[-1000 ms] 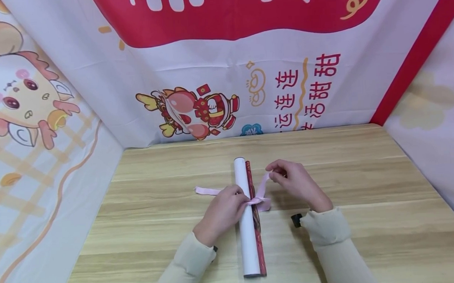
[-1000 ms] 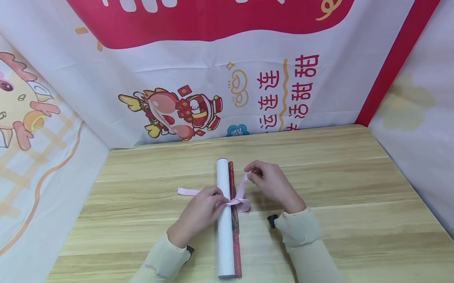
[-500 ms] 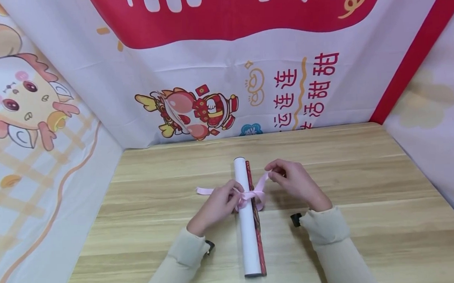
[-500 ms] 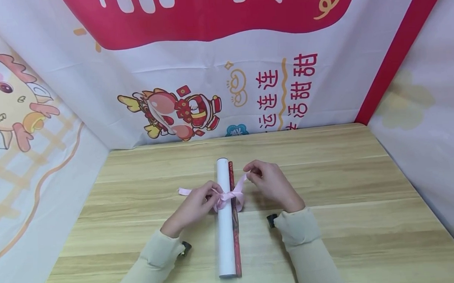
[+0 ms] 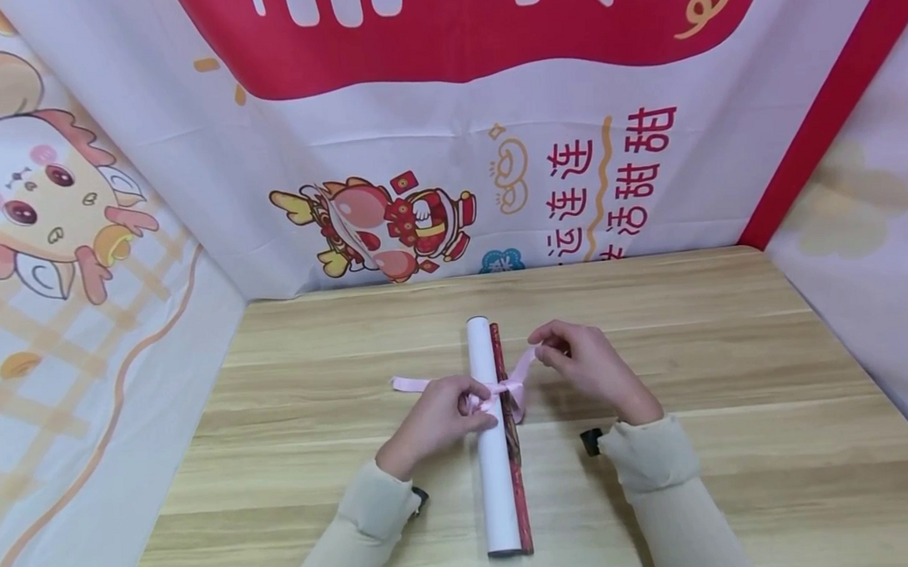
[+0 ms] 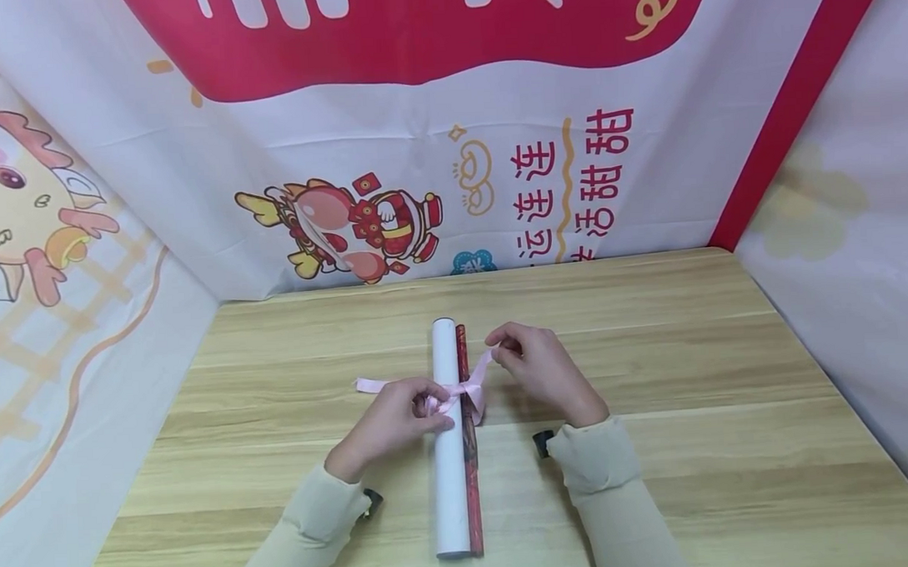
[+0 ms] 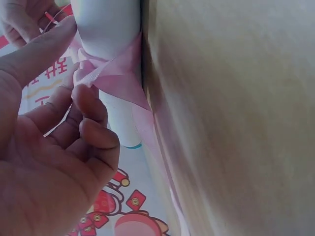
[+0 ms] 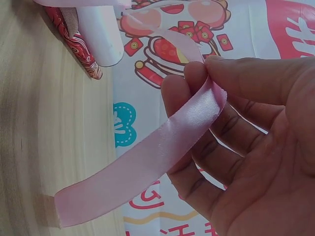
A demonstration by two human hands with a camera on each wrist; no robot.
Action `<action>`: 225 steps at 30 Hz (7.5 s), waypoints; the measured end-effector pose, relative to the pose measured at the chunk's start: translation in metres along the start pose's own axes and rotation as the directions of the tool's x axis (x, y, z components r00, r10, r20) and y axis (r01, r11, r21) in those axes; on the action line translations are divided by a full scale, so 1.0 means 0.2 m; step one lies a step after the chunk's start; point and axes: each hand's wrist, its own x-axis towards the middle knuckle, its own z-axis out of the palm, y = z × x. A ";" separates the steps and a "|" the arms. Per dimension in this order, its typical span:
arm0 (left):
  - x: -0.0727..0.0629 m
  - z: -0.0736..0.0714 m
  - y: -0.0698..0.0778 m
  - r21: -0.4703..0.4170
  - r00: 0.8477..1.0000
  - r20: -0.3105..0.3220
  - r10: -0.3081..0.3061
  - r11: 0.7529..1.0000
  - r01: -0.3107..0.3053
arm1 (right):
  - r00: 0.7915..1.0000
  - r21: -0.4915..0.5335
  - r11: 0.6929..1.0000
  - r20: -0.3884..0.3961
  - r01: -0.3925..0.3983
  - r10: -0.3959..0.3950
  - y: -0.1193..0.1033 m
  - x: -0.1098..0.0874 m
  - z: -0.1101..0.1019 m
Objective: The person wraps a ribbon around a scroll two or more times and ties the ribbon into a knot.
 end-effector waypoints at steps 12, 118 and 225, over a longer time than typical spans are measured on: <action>-0.06 -0.02 0.03 0.206 0.986 -0.104 0.131 0.973 -0.107 | 1.000 0.022 1.000 0.005 0.002 -0.002 0.00 -0.01 0.00; -0.09 -0.36 -0.23 0.041 0.981 0.152 -0.122 0.992 0.118 | 0.962 -0.191 0.981 0.271 0.024 0.029 0.16 0.00 -0.04; 0.05 -0.07 0.13 -0.364 0.944 -0.264 -0.199 0.927 0.093 | 0.980 -0.289 0.950 0.123 -0.117 0.159 0.16 -0.07 -0.11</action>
